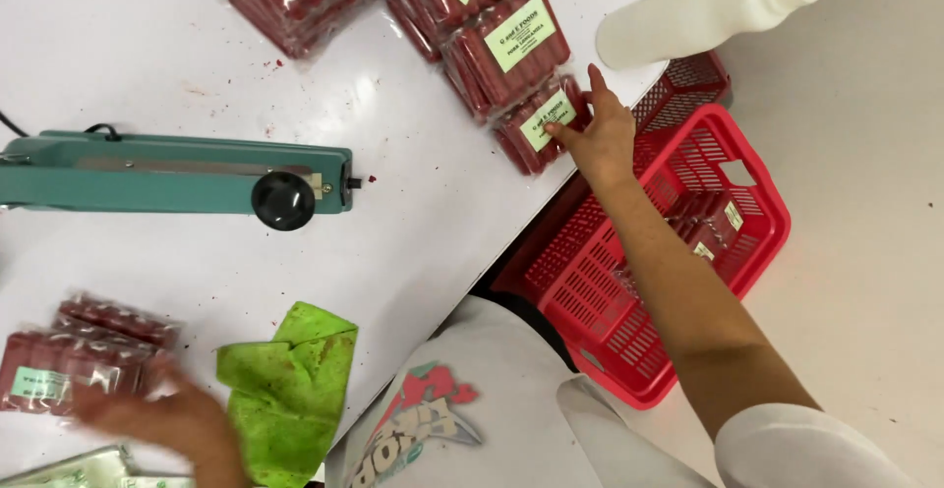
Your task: The person seals bags of sausage using a heat sealer. The person places a bag on the sealer, presses the arm down to seal it, and then places the sealed bag into a basket.
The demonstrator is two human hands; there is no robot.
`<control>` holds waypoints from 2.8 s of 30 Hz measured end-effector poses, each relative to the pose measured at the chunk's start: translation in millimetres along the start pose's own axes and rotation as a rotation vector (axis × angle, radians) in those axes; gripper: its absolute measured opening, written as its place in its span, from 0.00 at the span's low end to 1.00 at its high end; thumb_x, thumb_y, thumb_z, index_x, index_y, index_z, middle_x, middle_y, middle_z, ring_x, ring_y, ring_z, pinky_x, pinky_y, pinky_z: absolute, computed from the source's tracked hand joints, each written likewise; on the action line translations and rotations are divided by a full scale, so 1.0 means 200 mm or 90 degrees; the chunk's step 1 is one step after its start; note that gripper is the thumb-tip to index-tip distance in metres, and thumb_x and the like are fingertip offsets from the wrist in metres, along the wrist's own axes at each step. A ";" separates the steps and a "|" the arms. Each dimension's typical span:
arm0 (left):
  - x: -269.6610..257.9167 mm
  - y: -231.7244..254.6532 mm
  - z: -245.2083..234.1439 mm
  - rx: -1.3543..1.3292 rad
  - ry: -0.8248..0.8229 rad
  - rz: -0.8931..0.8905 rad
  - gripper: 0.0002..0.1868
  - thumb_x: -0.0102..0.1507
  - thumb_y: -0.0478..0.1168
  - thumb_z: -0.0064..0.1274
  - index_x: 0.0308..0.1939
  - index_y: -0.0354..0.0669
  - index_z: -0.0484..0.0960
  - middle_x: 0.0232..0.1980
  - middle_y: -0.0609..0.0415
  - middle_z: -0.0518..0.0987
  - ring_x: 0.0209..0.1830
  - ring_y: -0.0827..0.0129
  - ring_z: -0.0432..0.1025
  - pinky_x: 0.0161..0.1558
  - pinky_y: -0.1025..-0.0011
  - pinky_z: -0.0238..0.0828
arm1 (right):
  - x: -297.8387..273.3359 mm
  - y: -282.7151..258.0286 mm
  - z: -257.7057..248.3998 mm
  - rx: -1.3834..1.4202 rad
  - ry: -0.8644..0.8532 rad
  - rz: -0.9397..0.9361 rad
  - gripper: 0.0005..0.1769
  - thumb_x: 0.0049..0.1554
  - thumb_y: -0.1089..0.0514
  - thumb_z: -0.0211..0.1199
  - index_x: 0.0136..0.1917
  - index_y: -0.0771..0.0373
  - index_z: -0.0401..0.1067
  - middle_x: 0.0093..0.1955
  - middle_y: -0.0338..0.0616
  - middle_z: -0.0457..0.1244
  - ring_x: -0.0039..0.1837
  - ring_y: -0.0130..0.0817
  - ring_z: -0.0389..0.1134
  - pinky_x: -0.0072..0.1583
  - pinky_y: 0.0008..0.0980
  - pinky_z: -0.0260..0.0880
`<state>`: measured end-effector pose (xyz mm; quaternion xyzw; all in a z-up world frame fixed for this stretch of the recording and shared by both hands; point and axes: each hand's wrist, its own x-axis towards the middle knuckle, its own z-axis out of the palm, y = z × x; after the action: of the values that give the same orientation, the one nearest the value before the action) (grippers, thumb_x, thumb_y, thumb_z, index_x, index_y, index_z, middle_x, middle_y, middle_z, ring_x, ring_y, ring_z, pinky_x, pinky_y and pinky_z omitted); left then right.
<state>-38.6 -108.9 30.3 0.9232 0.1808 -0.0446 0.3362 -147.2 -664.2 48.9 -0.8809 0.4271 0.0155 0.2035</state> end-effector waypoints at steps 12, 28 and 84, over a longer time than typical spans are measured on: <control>-0.77 0.59 0.80 -0.923 -0.806 -0.482 0.35 0.60 0.48 0.59 0.70 0.45 0.67 0.65 0.47 0.75 0.61 0.60 0.73 0.60 0.59 0.73 | -0.90 -0.73 -0.01 0.795 -0.252 0.260 0.31 0.37 0.73 0.79 0.54 0.67 0.73 0.47 0.50 0.70 0.46 0.42 0.74 0.45 0.42 0.80; 0.10 0.44 0.19 -0.578 -0.559 -0.262 0.22 0.53 0.32 0.64 0.51 0.32 0.81 0.44 0.42 0.82 0.44 0.55 0.78 0.49 0.54 0.79 | -0.48 -1.56 0.26 0.131 -0.019 -0.860 0.13 0.60 0.55 0.63 0.58 0.59 0.75 0.49 0.44 0.59 0.52 0.41 0.64 0.61 0.41 0.63; 0.29 0.13 0.40 -1.116 -0.397 -0.406 0.36 0.64 0.55 0.56 0.72 0.45 0.66 0.68 0.46 0.74 0.70 0.53 0.68 0.66 0.50 0.71 | -0.31 -1.35 0.72 0.338 -0.099 -0.716 0.14 0.69 0.59 0.52 0.47 0.63 0.77 0.44 0.38 0.71 0.39 0.37 0.56 0.43 0.32 0.60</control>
<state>27.2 -161.6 -27.6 0.2017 0.2936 -0.2250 0.9069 39.8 -415.6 22.2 -0.8865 -0.1287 -0.1365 0.4229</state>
